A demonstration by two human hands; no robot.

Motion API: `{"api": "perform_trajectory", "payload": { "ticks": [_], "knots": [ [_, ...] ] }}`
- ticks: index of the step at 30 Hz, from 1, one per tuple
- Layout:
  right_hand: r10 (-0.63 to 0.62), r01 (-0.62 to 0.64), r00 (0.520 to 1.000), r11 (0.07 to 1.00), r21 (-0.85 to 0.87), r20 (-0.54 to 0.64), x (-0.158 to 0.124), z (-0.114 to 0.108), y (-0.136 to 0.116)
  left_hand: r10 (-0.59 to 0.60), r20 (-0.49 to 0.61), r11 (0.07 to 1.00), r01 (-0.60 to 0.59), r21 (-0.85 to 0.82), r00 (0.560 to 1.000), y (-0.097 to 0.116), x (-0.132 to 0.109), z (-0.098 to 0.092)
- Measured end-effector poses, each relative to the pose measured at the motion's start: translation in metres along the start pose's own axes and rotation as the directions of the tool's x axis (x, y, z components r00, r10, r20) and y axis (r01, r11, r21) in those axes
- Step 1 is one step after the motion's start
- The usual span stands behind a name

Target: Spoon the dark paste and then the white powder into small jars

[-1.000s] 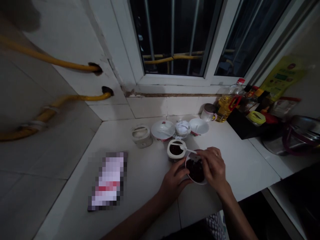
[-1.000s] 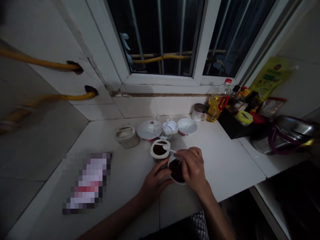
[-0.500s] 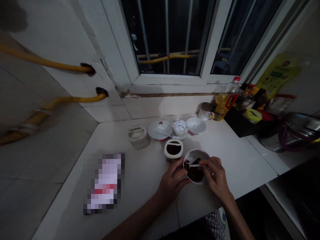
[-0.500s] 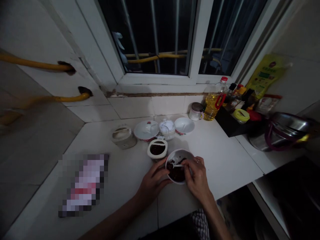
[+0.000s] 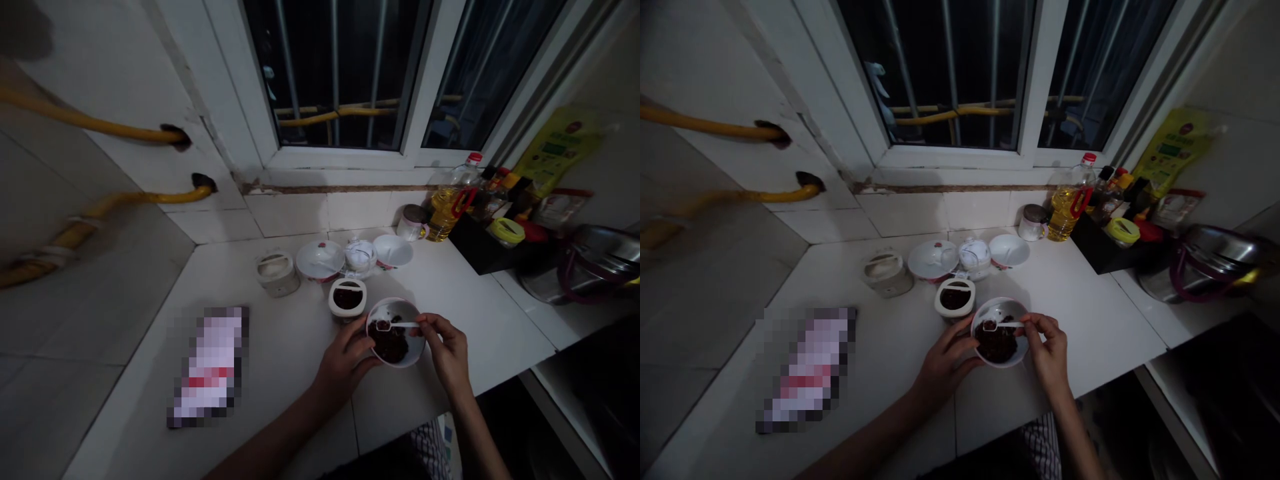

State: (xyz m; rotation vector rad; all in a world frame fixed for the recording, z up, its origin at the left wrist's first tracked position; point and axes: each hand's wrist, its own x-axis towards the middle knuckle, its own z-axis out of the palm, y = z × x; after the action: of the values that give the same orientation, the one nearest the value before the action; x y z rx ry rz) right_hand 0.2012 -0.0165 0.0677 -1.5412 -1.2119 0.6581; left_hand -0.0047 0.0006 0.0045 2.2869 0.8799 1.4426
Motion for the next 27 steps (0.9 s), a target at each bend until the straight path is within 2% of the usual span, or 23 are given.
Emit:
{"api": "perform_trajectory", "payload": {
  "ticks": [4,7,10,13,14,15,17,19,20,21,22,27],
  "knots": [
    [0.081,-0.086,0.996,0.990,0.112,0.045,0.004,0.003,-0.001,-0.004,0.008,1.000,0.004,-0.012,1.000,-0.001,-0.001,0.000],
    [0.085,-0.096,0.994,0.976,0.198,0.063,0.008,0.007,-0.009,-0.004,0.005,1.000,0.004,-0.016,1.000,-0.001,-0.001,0.000],
    [0.009,-0.018,0.999,0.976,0.217,0.043,0.013,0.016,-0.022,-0.007,0.004,1.000,0.007,-0.012,1.000,-0.001,0.000,0.000],
    [-0.184,0.184,0.983,0.979,0.086,0.003,0.015,0.029,-0.033,-0.014,0.007,1.000,0.014,-0.011,1.000,0.000,0.000,0.000],
    [-0.291,0.291,0.957,0.957,0.014,0.006,0.016,0.034,-0.036,-0.016,0.006,1.000,0.016,-0.009,1.000,0.000,0.000,0.000],
    [-0.412,0.414,0.910,0.909,-0.056,0.038,0.017,0.038,-0.038,-0.016,0.002,1.000,0.016,-0.003,1.000,0.000,0.000,0.000],
    [-0.628,0.647,0.762,0.746,-0.155,0.159,0.018,0.045,-0.041,-0.011,-0.012,1.000,0.012,0.017,1.000,0.000,0.000,0.001],
    [-0.738,0.784,0.620,0.587,-0.200,0.267,0.018,0.047,-0.042,-0.005,-0.033,1.000,0.006,0.030,0.999,-0.001,0.000,0.003],
    [-0.757,0.811,0.585,0.544,-0.215,0.289,0.018,0.046,-0.042,-0.004,-0.039,1.000,0.005,0.031,0.999,-0.001,0.000,0.003],
    [-0.764,0.816,0.577,0.530,-0.229,0.288,0.018,0.044,-0.042,-0.005,-0.039,1.000,0.006,0.027,0.999,-0.001,0.000,0.003],
    [-0.763,0.807,0.589,0.539,-0.240,0.267,0.018,0.040,-0.041,-0.005,-0.035,1.000,0.005,0.021,0.999,-0.001,0.000,0.003],
    [-0.708,0.701,0.701,0.664,-0.263,0.082,0.017,0.005,-0.028,0.013,-0.027,1.000,-0.013,0.016,1.000,0.001,0.001,0.001]
  ]
}}
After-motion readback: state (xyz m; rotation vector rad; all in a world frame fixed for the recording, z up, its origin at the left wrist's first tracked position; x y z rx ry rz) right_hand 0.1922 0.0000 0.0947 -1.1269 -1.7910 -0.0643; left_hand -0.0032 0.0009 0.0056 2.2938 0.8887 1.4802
